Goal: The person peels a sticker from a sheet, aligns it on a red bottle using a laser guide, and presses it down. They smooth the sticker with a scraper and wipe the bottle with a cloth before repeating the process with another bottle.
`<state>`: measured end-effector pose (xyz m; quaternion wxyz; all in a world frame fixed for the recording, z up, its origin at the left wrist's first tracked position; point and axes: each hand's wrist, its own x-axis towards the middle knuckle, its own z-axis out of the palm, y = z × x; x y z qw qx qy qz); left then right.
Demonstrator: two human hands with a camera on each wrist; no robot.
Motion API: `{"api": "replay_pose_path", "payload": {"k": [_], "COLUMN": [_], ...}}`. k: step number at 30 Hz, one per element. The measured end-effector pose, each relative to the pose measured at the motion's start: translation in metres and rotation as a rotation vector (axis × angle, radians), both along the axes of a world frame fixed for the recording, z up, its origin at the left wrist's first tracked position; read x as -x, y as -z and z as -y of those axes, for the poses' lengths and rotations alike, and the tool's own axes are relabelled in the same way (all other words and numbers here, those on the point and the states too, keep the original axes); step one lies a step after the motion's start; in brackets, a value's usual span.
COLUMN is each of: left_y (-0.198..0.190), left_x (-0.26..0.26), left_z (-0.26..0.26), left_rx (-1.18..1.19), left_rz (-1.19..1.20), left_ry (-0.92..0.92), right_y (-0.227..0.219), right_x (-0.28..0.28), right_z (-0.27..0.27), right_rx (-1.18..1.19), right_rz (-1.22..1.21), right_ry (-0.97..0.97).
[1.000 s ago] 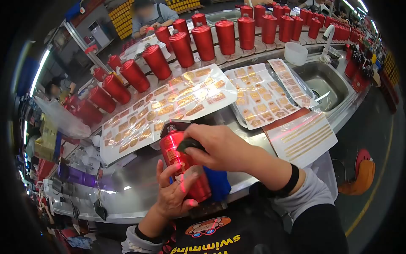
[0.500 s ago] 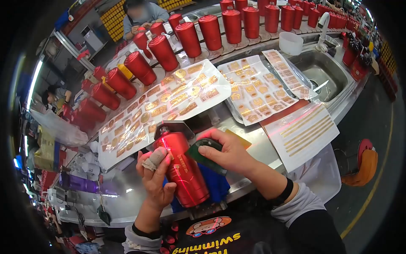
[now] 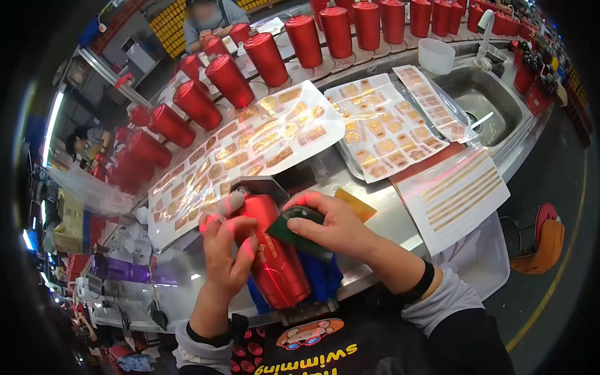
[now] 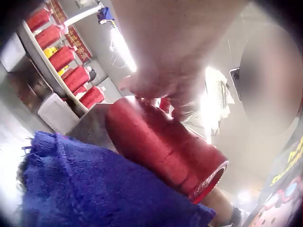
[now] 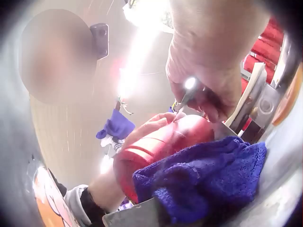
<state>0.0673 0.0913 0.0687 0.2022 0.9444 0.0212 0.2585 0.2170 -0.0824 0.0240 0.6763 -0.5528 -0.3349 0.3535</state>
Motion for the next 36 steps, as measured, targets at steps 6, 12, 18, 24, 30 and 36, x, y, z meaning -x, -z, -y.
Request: {"api": "replay_pose_path", "payload": {"k": [6,12,18,24,30,36], "left_y": [-0.005,-0.005,-0.002,0.008,0.005,0.004], "left_x": [-0.015,-0.019,-0.02,-0.011,-0.011,-0.012], "left_z": [0.005,0.008,0.01,0.006,0.015,0.015], "left_rx": [0.082,0.09,0.127,0.392,0.188,0.102], "left_rz": [-0.045,-0.085,-0.08,-0.033,-0.081,-0.164], "left_ry": [0.027,-0.01,-0.038,-0.004,-0.059,-0.09], "right_y": [0.001,0.007,0.013,0.015,0.017,0.018], "right_x": [0.002,0.003,0.006,0.007,0.01,0.009], "right_z": [0.001,0.002,0.006,0.01,0.01,0.012], "right_rx": [0.009,-0.017,0.004,-0.004,-0.02,-0.047], "right_rz": [-0.127,-0.203,-0.205,-0.218,-0.244,-0.3], "right_ry": [-0.056,-0.044,-0.048,-0.083,-0.108,-0.12]}}
